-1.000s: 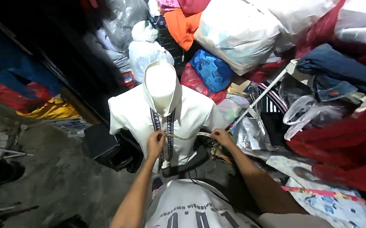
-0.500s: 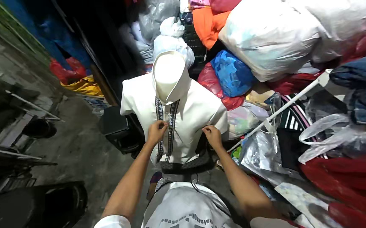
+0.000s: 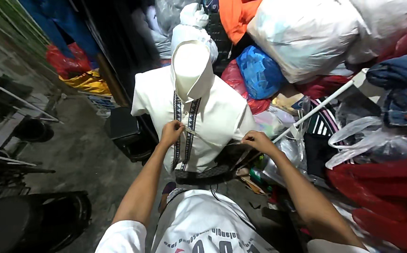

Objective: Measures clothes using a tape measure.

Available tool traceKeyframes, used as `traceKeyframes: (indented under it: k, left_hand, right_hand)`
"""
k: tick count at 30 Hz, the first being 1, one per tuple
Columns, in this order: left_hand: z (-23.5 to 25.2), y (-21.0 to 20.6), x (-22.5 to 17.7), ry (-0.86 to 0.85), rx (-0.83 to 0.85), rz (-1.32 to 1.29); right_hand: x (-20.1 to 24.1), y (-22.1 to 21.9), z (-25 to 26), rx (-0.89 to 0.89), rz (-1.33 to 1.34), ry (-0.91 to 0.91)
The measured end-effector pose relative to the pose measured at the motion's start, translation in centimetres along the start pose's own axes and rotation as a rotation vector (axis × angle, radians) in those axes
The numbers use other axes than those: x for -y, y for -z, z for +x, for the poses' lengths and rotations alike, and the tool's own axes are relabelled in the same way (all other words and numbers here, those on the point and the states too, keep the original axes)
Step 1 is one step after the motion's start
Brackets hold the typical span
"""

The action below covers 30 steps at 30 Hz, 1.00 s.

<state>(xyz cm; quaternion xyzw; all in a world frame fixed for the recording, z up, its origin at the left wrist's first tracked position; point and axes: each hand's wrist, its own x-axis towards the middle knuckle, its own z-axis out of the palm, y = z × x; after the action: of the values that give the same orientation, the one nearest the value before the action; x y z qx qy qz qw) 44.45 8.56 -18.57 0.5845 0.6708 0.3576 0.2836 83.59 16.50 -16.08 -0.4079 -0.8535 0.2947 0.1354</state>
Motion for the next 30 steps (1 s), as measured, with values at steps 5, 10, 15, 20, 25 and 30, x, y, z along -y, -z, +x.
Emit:
traceKeyframes:
  k: [5,10,15,20,25,30]
  left_hand:
    - [-0.4,-0.2,0.0,-0.002,-0.038,-0.057]
    - [-0.8,-1.0,0.7,0.03,-0.092,-0.149]
    - [-1.4,-1.4,1.4,0.085,-0.119,-0.238]
    - [-1.8,-2.1,2.5,0.149,-0.094,-0.259]
    - [-2.1,-3.7,2.6,0.163,-0.116,-0.265]
    - [-1.5,-5.0,2.3,0.167,-0.195,-0.26]
  right_hand:
    - [0.4,-1.5,0.7,-0.088,0.009,-0.152]
    - [0.8,-2.6,1.1,-0.107,0.08,-0.325]
    - [0.5,-2.8,1.3,-0.158,0.058,-0.351]
    - [1.1,-2.8,1.2,-0.172,0.033,-0.376]
    - [1.2,-3.3,1.1,-0.208,0.029,-0.38]
    - [0.8,-3.6,1.2,-0.231,0.009,-0.407]
